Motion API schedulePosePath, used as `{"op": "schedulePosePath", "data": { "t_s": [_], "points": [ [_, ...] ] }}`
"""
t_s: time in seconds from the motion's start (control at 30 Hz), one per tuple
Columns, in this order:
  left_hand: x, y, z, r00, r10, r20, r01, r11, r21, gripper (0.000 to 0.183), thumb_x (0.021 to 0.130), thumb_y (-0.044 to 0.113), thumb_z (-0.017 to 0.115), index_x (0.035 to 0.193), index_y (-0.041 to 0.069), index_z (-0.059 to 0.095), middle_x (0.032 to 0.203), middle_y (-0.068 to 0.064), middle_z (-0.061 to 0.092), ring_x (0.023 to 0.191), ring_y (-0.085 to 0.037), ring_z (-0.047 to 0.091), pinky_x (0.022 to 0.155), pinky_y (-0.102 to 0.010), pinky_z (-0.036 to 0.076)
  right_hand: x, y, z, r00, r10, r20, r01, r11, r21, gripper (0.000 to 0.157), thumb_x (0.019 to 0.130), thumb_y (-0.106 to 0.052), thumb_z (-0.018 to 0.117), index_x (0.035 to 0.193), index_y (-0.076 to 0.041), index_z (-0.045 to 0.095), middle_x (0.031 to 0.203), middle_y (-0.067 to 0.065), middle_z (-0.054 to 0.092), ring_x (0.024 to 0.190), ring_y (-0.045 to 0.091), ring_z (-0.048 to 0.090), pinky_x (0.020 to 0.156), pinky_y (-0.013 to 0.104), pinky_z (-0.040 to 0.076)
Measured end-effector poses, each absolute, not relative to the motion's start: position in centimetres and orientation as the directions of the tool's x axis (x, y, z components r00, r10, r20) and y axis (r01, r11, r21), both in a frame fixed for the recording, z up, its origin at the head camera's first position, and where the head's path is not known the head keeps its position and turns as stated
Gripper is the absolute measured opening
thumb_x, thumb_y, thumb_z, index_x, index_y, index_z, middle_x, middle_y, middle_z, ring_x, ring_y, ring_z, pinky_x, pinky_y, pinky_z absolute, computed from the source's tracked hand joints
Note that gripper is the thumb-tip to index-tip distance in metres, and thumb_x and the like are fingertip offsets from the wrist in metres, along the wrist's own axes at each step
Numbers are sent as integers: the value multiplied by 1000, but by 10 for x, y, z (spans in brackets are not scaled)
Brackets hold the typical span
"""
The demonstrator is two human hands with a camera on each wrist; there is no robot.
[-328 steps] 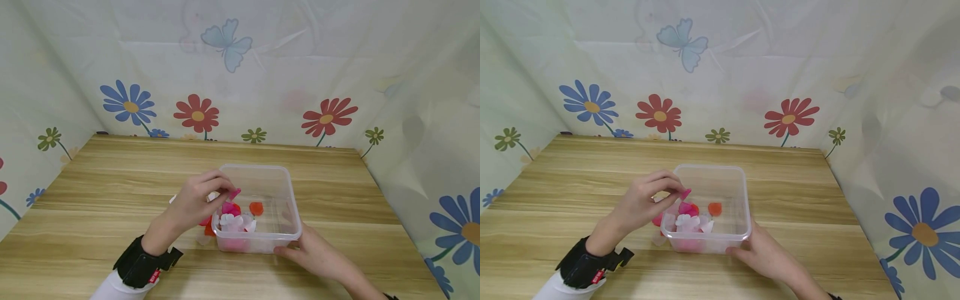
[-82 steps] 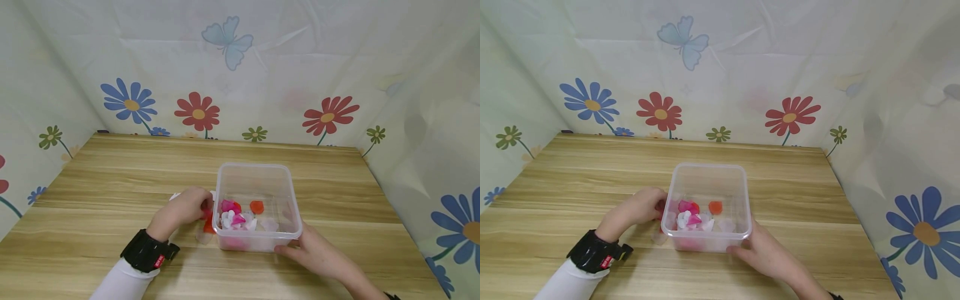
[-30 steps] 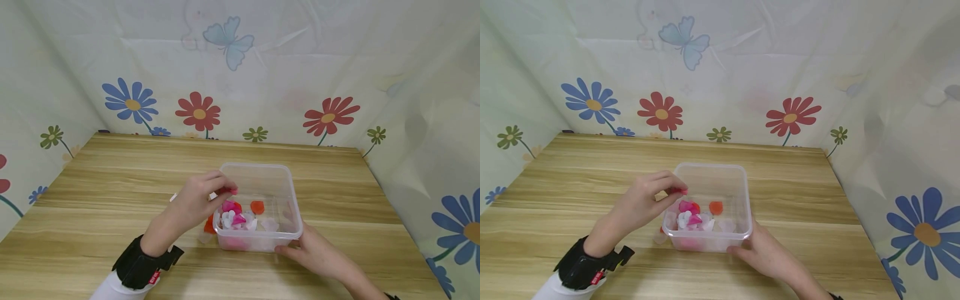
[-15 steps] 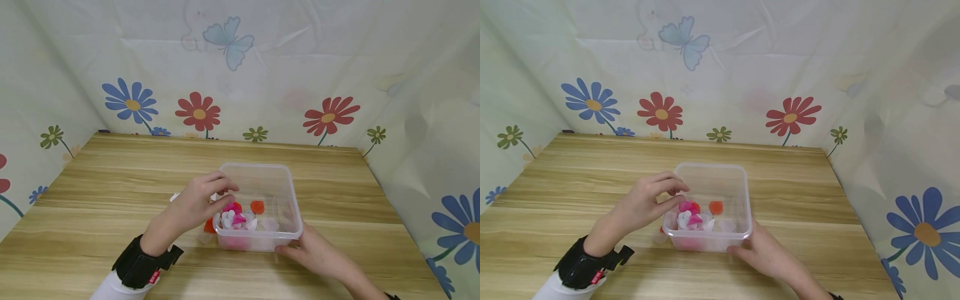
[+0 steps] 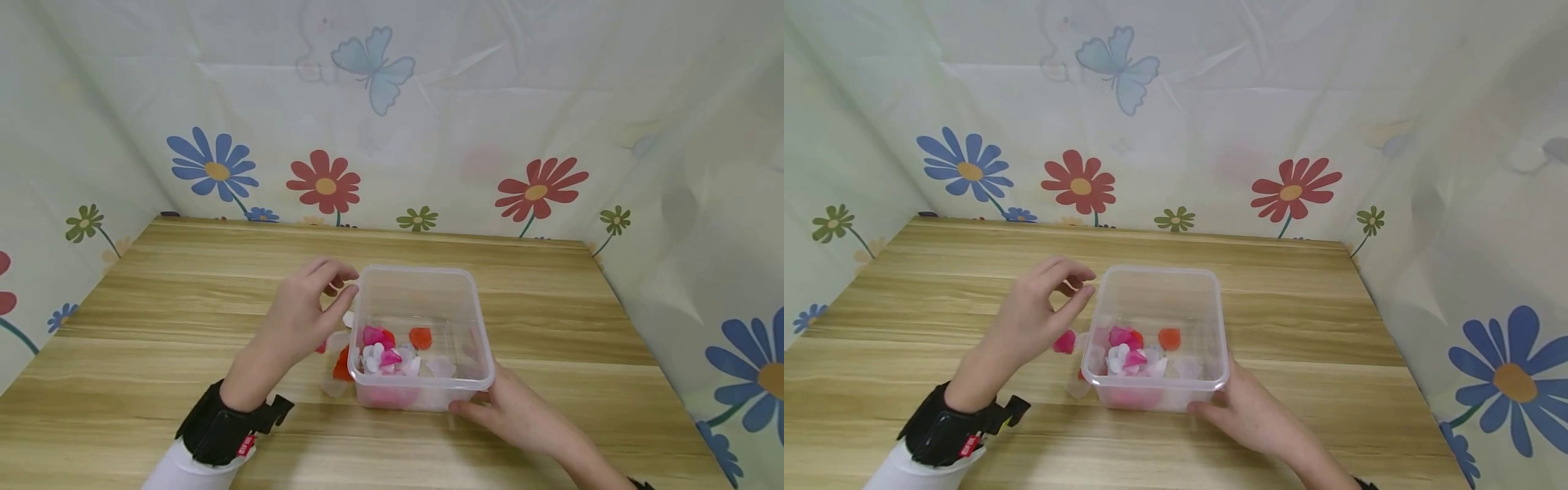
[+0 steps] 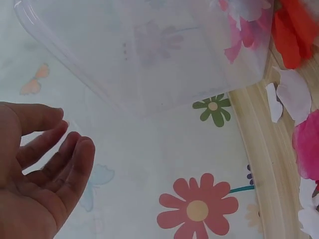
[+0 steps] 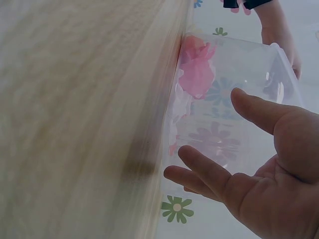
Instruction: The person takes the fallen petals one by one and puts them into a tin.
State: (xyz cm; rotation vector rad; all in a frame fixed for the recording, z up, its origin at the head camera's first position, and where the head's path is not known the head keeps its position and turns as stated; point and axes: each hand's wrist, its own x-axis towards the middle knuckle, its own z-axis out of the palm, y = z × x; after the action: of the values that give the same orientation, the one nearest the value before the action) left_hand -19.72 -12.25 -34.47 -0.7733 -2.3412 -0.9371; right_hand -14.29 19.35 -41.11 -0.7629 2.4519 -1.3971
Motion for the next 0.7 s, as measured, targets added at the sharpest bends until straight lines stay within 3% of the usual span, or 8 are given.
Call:
{"op": "schedulePosePath", "data": {
  "t_s": [0.23,0.47,0.7],
  "points": [
    [-203,-128,-352,-816,257,518,531,688,495,15,87,8,75,99,4,69,94,-2,61,80,-16,60,69,-24,52,-143,193,-412,-840,-538,69,-333,410,-849,100,87,-6,75,157,-18,4,139,15,45,118,31,55,92,27,45],
    [-210,-131,-363,-928,276,251,370,772,518,16,86,13,77,100,7,69,93,-1,59,83,-19,58,71,-23,50,-143,193,-412,-841,-537,67,-334,417,-845,101,87,-8,75,157,-19,3,137,14,47,117,29,57,92,27,46],
    [-220,-131,-377,-929,365,70,343,773,534,13,85,9,77,95,8,68,84,2,58,78,-17,55,65,-21,47,-144,193,-410,-844,-534,58,-328,427,-843,95,87,-8,75,156,-17,10,133,12,51,115,24,58,91,26,46]
  ]
}}
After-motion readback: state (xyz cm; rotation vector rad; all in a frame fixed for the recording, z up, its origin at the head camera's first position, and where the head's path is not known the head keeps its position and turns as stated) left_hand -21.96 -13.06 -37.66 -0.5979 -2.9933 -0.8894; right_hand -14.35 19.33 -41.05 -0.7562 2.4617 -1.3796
